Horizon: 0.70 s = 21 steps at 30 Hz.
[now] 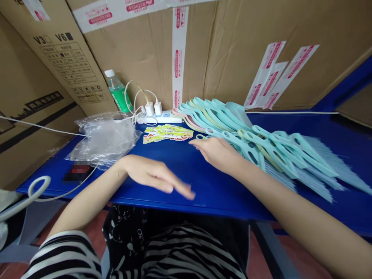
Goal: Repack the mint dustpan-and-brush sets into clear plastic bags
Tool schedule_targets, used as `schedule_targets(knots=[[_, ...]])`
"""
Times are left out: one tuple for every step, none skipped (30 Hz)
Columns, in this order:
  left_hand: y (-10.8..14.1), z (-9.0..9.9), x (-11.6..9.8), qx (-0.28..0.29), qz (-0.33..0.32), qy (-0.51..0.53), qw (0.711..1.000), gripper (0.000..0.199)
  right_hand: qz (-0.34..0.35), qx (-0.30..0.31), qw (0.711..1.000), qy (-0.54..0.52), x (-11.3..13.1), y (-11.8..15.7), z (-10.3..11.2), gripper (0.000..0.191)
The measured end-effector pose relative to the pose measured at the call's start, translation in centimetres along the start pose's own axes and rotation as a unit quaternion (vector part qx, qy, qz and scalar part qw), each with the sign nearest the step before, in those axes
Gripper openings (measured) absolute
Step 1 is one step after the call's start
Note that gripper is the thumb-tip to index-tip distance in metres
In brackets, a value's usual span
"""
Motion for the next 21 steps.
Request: schedule_targets(knots=[[-0.2, -0.1, -0.1, -0.047, 0.017, -0.026, 0.998, 0.047, -0.002, -0.001, 1.000, 0.000, 0.0, 0.0, 0.1, 0.040], [-0.5, -0.2, -0.2, -0.089, 0.032, -0.052, 0.994, 0.049, -0.006, -0.001, 1.000, 0.002, 0.0, 0.0, 0.1, 0.040], [-0.7, -0.3, -0.3, -0.095, 0.037, -0.059, 0.993, 0.050, -0.011, 0.001, 1.000, 0.005, 0.0, 0.0, 0.2, 0.039], [-1.0, -0.5, -0.4, -0.058, 0.026, -0.037, 0.997, 0.051, -0.014, 0.004, 1.000, 0.008, 0.1, -0.1, 0.2, 0.039], [-1.2, -0.8, -0.5, 0.002, 0.002, 0.010, 1.000, 0.050, -0.017, 0.006, 1.000, 0.010, 0.1, -0.1, 0.3, 0.039], [-1.4, -0.9, -0.6, 0.052, -0.024, 0.061, 0.997, 0.048, -0.019, 0.008, 1.000, 0.010, 0.1, -0.1, 0.3, 0.039], [-1.5, -1.0, -0.7, 0.067, -0.040, 0.096, 0.992, 0.045, -0.019, 0.007, 1.000, 0.009, 0.0, -0.2, 0.2, 0.039], [-1.5, -0.9, -0.7, 0.040, -0.040, 0.103, 0.993, 0.043, -0.018, 0.004, 1.000, 0.008, 0.0, -0.2, 0.2, 0.039], [-1.5, -0.8, -0.7, -0.019, -0.027, 0.082, 0.996, 0.043, -0.016, 0.000, 1.000, 0.006, -0.1, -0.2, 0.1, 0.039], [-1.5, -0.7, -0.6, -0.088, -0.008, 0.045, 0.995, 0.042, -0.014, -0.005, 1.000, 0.004, -0.1, -0.2, 0.1, 0.039], [-1.5, -0.6, -0.5, -0.135, 0.009, 0.012, 0.991, 0.041, -0.012, -0.010, 1.000, 0.002, -0.2, -0.2, 0.0, 0.038], [-1.5, -0.6, -0.5, -0.141, 0.016, 0.001, 0.990, 0.041, -0.010, -0.014, 1.000, -0.001, -0.3, -0.2, -0.1, 0.038], [-1.5, -0.7, -0.4, -0.108, 0.010, 0.019, 0.994, 0.041, -0.008, -0.016, 1.000, -0.004, -0.3, -0.2, -0.1, 0.038], [-1.4, -0.8, -0.4, -0.053, -0.004, 0.061, 0.997, 0.041, -0.006, -0.017, 1.000, -0.007, -0.3, -0.2, -0.1, 0.037], [-1.4, -0.9, -0.3, -0.004, -0.020, 0.111, 0.994, 0.041, -0.006, -0.017, 1.000, -0.011, -0.3, -0.2, 0.0, 0.037], [-1.3, -0.9, -0.3, 0.016, -0.029, 0.152, 0.988, 0.042, -0.007, -0.016, 1.000, -0.014, -0.3, -0.2, 0.0, 0.036], [-1.2, -0.9, -0.1, 0.001, -0.028, 0.173, 0.985, 0.045, -0.009, -0.015, 1.000, -0.018, -0.3, -0.3, 0.1, 0.034], [-1.1, -0.7, 0.0, -0.045, -0.019, 0.165, 0.985, 0.046, -0.010, -0.016, 1.000, -0.022, -0.3, -0.3, 0.2, 0.033], [-0.9, -0.5, 0.2, -0.108, -0.005, 0.133, 0.985, 0.046, -0.011, -0.018, 0.999, -0.029, -0.4, -0.3, 0.3, 0.032], [-0.8, -0.3, 0.3, -0.162, 0.008, 0.087, 0.983, 0.043, -0.012, -0.022, 0.999, -0.037, -0.4, -0.3, 0.4, 0.031], [-0.8, -0.2, 0.3, -0.190, 0.018, 0.045, 0.981, 0.039, -0.012, -0.028, 0.999, -0.045, -0.4, -0.3, 0.5, 0.031]])
Point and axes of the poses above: each hand's wrist, its own y-axis away from the middle knuckle, its own z-axis out of the back of the hand, x = y × z, the point moved 1 cm from there along -y, towards the middle knuckle, and after that the axes turned 14 degrees about -z, right-handed, at the moved point
